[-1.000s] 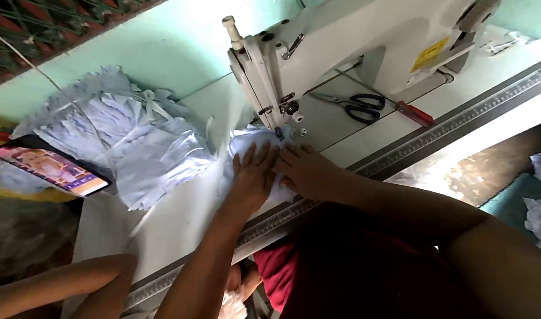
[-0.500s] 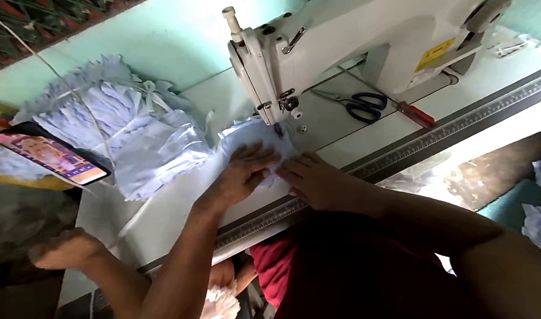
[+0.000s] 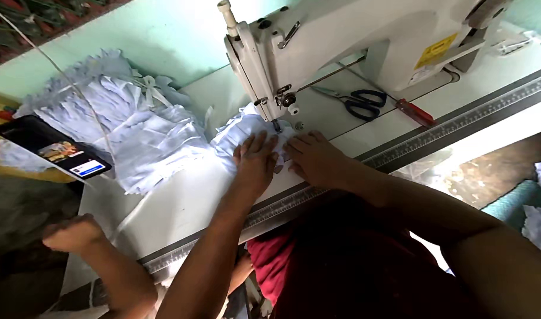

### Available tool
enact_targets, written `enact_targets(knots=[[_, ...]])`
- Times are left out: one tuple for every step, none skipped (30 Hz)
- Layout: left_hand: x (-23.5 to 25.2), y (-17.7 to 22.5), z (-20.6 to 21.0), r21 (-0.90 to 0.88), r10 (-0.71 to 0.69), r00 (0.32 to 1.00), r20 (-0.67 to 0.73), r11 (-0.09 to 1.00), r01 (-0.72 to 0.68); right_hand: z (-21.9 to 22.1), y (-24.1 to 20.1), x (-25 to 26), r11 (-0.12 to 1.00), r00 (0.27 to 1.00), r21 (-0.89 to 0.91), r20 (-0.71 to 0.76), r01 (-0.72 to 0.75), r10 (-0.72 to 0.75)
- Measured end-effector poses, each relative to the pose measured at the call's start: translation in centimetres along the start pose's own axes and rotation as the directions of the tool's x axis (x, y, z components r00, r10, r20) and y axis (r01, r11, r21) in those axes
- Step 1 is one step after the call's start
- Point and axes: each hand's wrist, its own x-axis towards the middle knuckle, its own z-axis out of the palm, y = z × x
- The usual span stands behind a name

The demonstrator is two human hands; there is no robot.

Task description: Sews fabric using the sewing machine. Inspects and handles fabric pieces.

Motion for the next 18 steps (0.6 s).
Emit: enact_targets(knots=[[0.2, 0.6, -0.1, 0.009, -0.040, 0.999, 0.012, 0.999, 0.040, -0.2, 0.2, 0.2, 1.000, 1.000, -0.009, 0.006, -0.013, 0.013], [0.4, 1.1, -0.1, 0.018, -0.081, 0.996, 0.031, 0.997, 0.081, -0.3, 0.5, 0.3, 1.000, 1.000, -0.016, -0.001, -0.021, 0.021], [0.6, 1.6, -0.1, 0.024, -0.119, 0.992, 0.045, 0.993, 0.118, -0.2, 0.8, 0.4, 1.000, 1.000, -0.018, -0.016, -0.019, 0.019], [0.6, 1.9, -0.1, 0.030, -0.157, 0.986, 0.057, 0.987, 0.156, -0.1, 1.0, 0.6, 1.000, 1.000, -0.017, -0.022, -0.013, 0.013], [0.5, 2.3, 0.0, 0.041, -0.193, 0.979, 0.066, 0.981, 0.191, 0.0, 1.1, 0.8, 1.000, 1.000, -0.016, -0.022, -0.007, 0.007], [0.6, 2.7, -0.1, 0.052, -0.226, 0.971, 0.076, 0.974, 0.222, 0.2, 1.3, 1.0, 1.000, 0.999, -0.015, -0.043, 0.001, -0.001], [0.9, 3.1, -0.3, 0.058, -0.251, 0.964, 0.091, 0.967, 0.247, 0.1, 1.6, 1.2, 1.000, 0.999, -0.011, -0.052, 0.000, -0.001], [1.3, 3.7, -0.4, 0.055, -0.271, 0.956, 0.109, 0.962, 0.266, -0.3, 1.8, 1.2, 1.000, 1.000, 0.010, -0.029, -0.012, 0.012], [1.6, 4.0, -0.5, 0.062, -0.283, 0.952, 0.116, 0.959, 0.278, -0.5, 2.0, 1.2, 0.999, 1.000, 0.044, 0.003, -0.023, 0.023], [1.7, 4.3, -0.6, 0.078, -0.298, 0.946, 0.125, 0.954, 0.290, -0.8, 2.1, 1.2, 0.996, 0.999, 0.082, 0.042, -0.034, 0.031], [1.7, 4.4, -0.7, 0.097, -0.308, 0.944, 0.121, 0.950, 0.297, -1.1, 2.0, 1.3, 0.993, 0.996, 0.110, 0.075, -0.045, 0.037], [1.6, 4.4, -0.7, 0.111, -0.306, 0.946, 0.107, 0.949, 0.295, -1.2, 2.0, 1.3, 0.991, 0.996, 0.123, 0.085, -0.052, 0.041], [1.5, 4.3, -0.7, 0.125, -0.299, 0.950, 0.094, 0.950, 0.287, -1.2, 1.9, 1.2, 0.990, 0.996, 0.130, 0.083, -0.052, 0.041], [1.5, 4.3, -0.7, 0.143, -0.293, 0.951, 0.098, 0.950, 0.278, -1.3, 1.9, 1.1, 0.990, 0.996, 0.131, 0.081, -0.052, 0.041], [1.5, 4.3, -0.9, 0.163, -0.291, 0.951, 0.106, 0.948, 0.272, -1.3, 1.9, 1.1, 0.991, 0.997, 0.124, 0.072, -0.048, 0.039], [1.6, 4.3, -1.0, 0.183, -0.284, 0.953, 0.110, 0.948, 0.261, -1.2, 1.9, 1.0, 0.992, 0.998, 0.120, 0.059, -0.044, 0.037], [1.6, 4.3, -1.1, 0.199, -0.274, 0.955, 0.111, 0.948, 0.249, -1.2, 1.9, 0.9, 0.992, 0.998, 0.118, 0.055, -0.047, 0.041], [1.6, 4.1, -1.0, 0.218, -0.258, 0.961, 0.103, 0.948, 0.231, -1.1, 1.9, 0.9, 0.992, 0.998, 0.117, 0.049, -0.049, 0.043]])
